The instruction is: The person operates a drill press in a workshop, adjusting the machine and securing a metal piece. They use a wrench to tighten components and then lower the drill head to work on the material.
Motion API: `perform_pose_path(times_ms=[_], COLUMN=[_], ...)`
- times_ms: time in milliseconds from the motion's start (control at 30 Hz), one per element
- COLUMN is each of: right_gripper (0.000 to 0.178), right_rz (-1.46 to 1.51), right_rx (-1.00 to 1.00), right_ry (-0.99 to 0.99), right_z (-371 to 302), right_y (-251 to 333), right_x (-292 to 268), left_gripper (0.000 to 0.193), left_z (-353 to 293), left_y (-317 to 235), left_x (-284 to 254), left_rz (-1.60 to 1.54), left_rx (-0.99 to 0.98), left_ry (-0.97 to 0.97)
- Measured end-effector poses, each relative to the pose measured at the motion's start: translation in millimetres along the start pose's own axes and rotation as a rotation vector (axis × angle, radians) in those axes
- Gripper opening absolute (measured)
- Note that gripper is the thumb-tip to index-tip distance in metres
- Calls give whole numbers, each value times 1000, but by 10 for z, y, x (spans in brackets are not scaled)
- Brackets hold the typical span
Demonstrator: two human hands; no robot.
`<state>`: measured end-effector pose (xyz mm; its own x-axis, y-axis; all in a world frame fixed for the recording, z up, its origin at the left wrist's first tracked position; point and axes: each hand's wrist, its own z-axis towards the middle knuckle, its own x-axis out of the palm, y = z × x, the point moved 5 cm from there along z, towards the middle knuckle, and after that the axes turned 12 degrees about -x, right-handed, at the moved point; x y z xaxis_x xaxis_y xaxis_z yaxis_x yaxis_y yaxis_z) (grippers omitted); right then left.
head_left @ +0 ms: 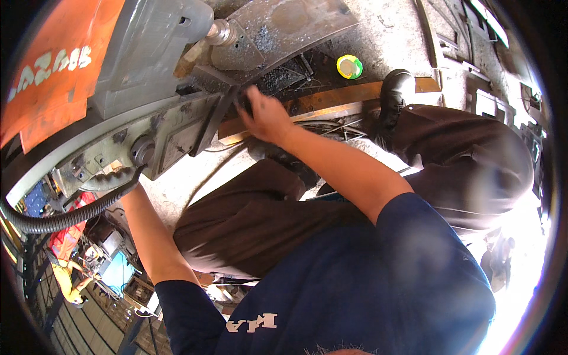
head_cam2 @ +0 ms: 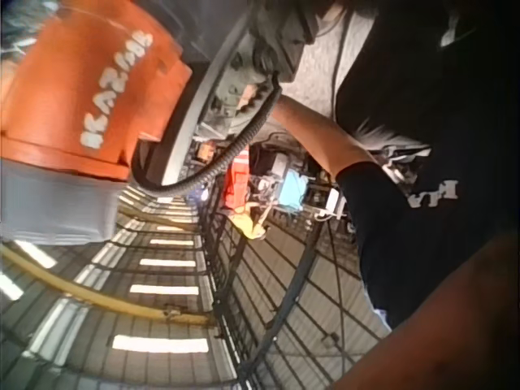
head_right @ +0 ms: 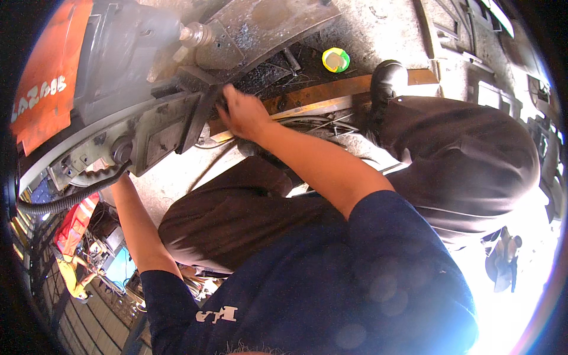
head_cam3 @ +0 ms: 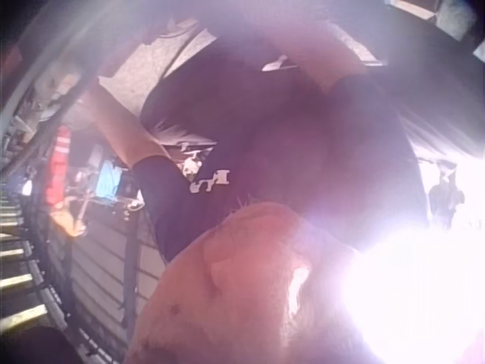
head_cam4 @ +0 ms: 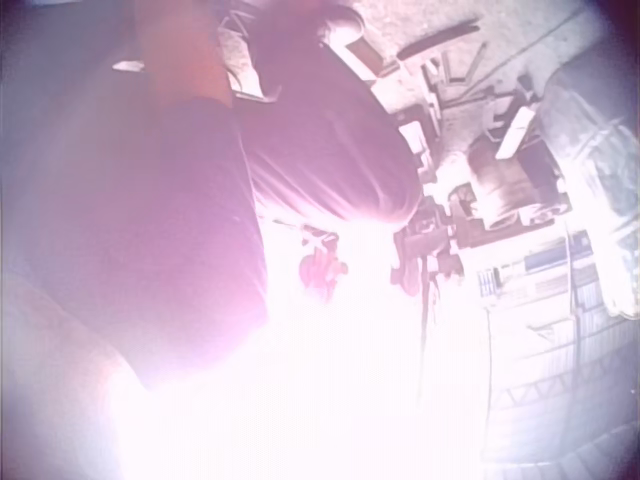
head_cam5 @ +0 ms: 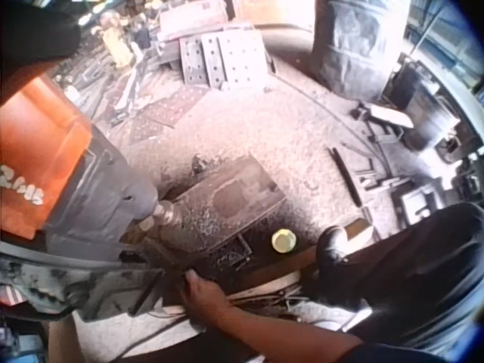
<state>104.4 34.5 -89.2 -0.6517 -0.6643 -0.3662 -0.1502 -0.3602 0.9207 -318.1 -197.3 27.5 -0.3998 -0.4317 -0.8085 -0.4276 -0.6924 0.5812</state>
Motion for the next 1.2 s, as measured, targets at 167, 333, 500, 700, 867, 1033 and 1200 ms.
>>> perform_pose_path(times_ms=[167,333,500,700,867,1033,1200], right_gripper=[25,32,32,29,32,32,28], right_rz=[-147,-241,-311,-450,-500,-646,-785], right_rx=[24,-92,148,207,158,174,124], right_ry=[654,836,964,1045,1106,1149,1019], right_z=[-913,-1350,-1279,-1343,-1429,-1080,-625], right_y=[-364,-782,-1029,-1201,-1232,-1112,-1420], right_x=[433,489,281,201,88,-379,-1157], left_gripper=[51,50,50,49,48,48,47], left_z=[-92,-155,-140,19,266,432,646], left_y=[75,116,97,-63,-219,-375,-692], left_x=[-35,-82,-98,-86,-75,-56,-186], left_rz=[-22,-40,-62,-144,-335,-684,-1282], left_rx=[-10,-22,-30,-47,-85,-115,-103], left_ry=[7,14,12,-3,-25,-26,23])
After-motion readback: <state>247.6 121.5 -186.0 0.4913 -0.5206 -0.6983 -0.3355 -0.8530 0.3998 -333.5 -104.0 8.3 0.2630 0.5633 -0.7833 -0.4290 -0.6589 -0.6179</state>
